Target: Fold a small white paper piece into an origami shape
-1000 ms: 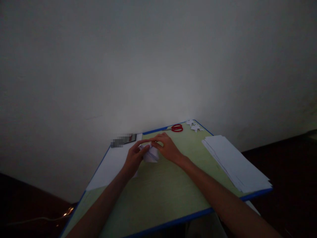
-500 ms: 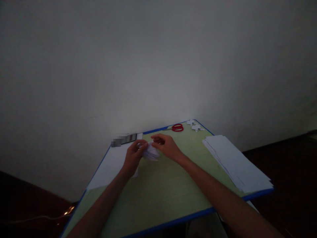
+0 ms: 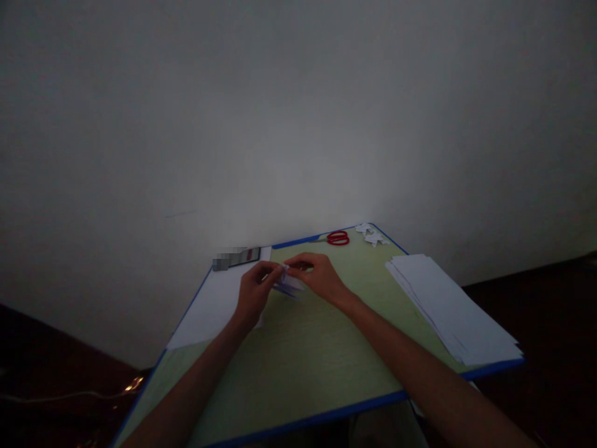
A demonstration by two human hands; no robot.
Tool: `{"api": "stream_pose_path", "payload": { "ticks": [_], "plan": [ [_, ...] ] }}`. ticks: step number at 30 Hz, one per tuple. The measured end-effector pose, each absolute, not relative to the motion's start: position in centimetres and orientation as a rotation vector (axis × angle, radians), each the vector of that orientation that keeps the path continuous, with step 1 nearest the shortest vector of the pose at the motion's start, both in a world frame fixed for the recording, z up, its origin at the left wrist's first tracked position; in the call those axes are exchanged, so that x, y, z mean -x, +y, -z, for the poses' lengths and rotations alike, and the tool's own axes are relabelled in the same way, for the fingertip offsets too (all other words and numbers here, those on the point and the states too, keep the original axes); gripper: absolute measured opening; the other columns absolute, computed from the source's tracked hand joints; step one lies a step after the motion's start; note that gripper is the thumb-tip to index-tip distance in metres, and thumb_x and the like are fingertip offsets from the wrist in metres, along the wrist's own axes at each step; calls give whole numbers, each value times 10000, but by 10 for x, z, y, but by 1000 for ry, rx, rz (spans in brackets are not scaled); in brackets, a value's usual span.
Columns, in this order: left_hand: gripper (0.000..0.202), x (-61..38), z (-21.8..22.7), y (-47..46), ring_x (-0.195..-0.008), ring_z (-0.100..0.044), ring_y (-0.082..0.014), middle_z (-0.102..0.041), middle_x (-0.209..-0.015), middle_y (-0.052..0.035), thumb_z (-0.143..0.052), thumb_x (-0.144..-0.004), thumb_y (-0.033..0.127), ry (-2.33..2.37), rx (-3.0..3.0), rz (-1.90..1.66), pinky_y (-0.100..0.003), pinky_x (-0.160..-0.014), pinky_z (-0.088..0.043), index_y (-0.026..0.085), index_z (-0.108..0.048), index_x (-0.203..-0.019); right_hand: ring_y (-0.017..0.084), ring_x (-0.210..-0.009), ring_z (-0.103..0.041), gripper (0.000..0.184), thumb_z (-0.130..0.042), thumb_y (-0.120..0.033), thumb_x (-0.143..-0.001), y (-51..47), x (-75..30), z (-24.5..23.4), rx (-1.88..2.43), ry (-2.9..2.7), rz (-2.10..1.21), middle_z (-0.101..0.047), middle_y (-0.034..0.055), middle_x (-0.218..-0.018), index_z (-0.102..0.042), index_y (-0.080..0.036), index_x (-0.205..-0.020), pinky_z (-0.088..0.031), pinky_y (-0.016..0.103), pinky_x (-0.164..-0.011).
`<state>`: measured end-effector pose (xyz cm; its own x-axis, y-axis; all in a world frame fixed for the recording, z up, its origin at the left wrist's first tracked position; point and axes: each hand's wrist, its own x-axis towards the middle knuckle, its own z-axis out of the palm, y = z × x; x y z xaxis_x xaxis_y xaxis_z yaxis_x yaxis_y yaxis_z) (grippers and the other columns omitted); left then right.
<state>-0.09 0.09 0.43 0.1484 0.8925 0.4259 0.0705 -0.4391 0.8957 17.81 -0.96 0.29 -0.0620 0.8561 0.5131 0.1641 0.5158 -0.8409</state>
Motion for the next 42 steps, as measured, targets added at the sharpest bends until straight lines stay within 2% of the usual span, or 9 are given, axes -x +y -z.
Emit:
{"api": "stream_pose_path", "payload": {
  "ticks": [8, 12, 20, 29, 36, 42],
  "plan": [
    [246, 0, -1, 1, -737, -616, -153, -685, -777, -23, -753, -791, 395, 946, -1653, -1386, -257, -682, -480, 157, -695, -813, 200, -801, -718, 179, -779, -299, -763, -11, -176, -5, 914, -1528, -745, -785, 57, -873, -790, -207, -915, -560, 341, -780],
    [242, 0, -1, 1, -725, -613, -153, -688, -772, -23, -758, -786, 393, 961, -1672, -1402, -258, -673, -475, 161, -693, -805, 199, -798, -723, 302, -822, -329, -709, -8, -176, -3, 882, -1438, -875, -780, 51, -868, -774, -213, -983, -568, 346, -780],
    [252, -1, 0, -1, -730, -612, -159, -689, -786, -30, -745, -798, 414, 979, -1684, -1421, -259, -648, -472, 168, -695, -824, 187, -788, -714, 249, -865, -344, -646, -4, -175, -1, 801, -1353, -1036, -774, 39, -829, -774, -199, -827, -562, 354, -818],
    [256, -2, -2, -5, -740, -625, -168, -701, -797, -41, -748, -785, 418, 1008, -1700, -1434, -263, -655, -479, 169, -700, -820, 189, -792, -703, 256, -836, -405, -677, -7, -177, -6, 848, -1419, -957, -768, 46, -820, -774, -191, -805, -551, 341, -806],
    [259, 0, -1, -4, -732, -646, -174, -714, -791, -40, -757, -778, 427, 1023, -1712, -1425, -268, -652, -498, 175, -715, -821, 194, -814, -695, 213, -771, -383, -757, -7, -179, -5, 871, -1488, -888, -769, 59, -859, -772, -189, -842, -542, 349, -815],
    [268, -2, -2, -4, -749, -651, -166, -707, -786, -37, -781, -759, 420, 995, -1671, -1425, -254, -647, -500, 169, -696, -802, 190, -819, -691, 178, -746, -334, -766, -6, -177, -3, 877, -1454, -868, -760, 60, -882, -756, -181, -856, -536, 336, -800]
  ]
}}
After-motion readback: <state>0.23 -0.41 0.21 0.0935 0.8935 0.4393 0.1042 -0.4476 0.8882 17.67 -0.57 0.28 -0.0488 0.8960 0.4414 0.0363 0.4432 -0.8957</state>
